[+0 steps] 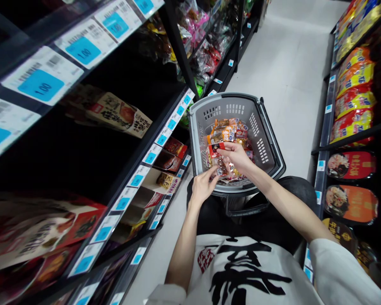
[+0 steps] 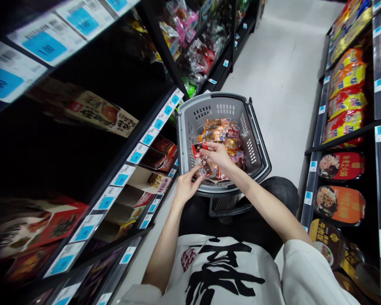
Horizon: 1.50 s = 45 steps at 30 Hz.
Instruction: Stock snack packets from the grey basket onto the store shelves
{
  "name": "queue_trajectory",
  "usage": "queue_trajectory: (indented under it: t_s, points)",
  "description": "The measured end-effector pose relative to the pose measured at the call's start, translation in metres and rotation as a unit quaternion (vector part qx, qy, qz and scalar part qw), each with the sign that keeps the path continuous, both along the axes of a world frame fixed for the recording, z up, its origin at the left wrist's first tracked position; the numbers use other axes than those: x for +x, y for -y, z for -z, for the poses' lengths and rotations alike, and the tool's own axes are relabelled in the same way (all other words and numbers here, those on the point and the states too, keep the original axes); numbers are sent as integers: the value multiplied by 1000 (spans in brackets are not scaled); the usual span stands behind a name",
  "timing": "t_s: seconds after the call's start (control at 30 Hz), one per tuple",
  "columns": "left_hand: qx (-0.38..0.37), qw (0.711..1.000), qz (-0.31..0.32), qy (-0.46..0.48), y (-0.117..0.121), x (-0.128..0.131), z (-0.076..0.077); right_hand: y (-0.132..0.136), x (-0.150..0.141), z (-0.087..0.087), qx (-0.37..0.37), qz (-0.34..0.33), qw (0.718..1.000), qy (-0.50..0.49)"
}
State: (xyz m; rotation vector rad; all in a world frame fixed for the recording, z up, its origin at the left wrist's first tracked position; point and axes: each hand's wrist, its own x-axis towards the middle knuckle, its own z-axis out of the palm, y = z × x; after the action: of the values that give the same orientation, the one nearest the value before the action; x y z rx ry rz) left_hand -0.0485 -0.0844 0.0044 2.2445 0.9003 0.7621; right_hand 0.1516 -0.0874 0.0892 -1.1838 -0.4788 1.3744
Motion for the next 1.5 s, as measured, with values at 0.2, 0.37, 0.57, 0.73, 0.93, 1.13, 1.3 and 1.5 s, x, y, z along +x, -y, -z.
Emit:
queue_trajectory:
  t_s: [0.2, 0.37, 0.57, 0.73, 0.93, 1.13, 1.3, 1.5]
  points:
    - [20, 1000, -5, -8, 0, 0, 5, 2, 1, 1, 7, -13, 1000, 5]
    - [41, 999, 2, 1, 0, 0, 5, 1, 1, 3, 12, -18, 1000, 2]
    - [38, 999, 4, 14, 0, 0, 1, -1, 6, 6, -31, 0, 999, -41]
    - [25, 999, 4, 26, 0, 0, 0, -3, 8, 3, -80, 57, 991, -92]
    - [29, 999, 12, 33, 0, 1, 1, -3, 6, -3, -85, 87, 986, -116]
    - [38, 999, 12, 28, 0, 1, -1, -4, 5, -3, -89, 86, 987, -104]
    - [44, 999, 13, 22, 1, 2, -3, -5, 5, -4, -88, 87, 987, -101]
    - [50, 999, 12, 14, 1, 2, -3, -6, 5, 0, -88, 85, 988, -96]
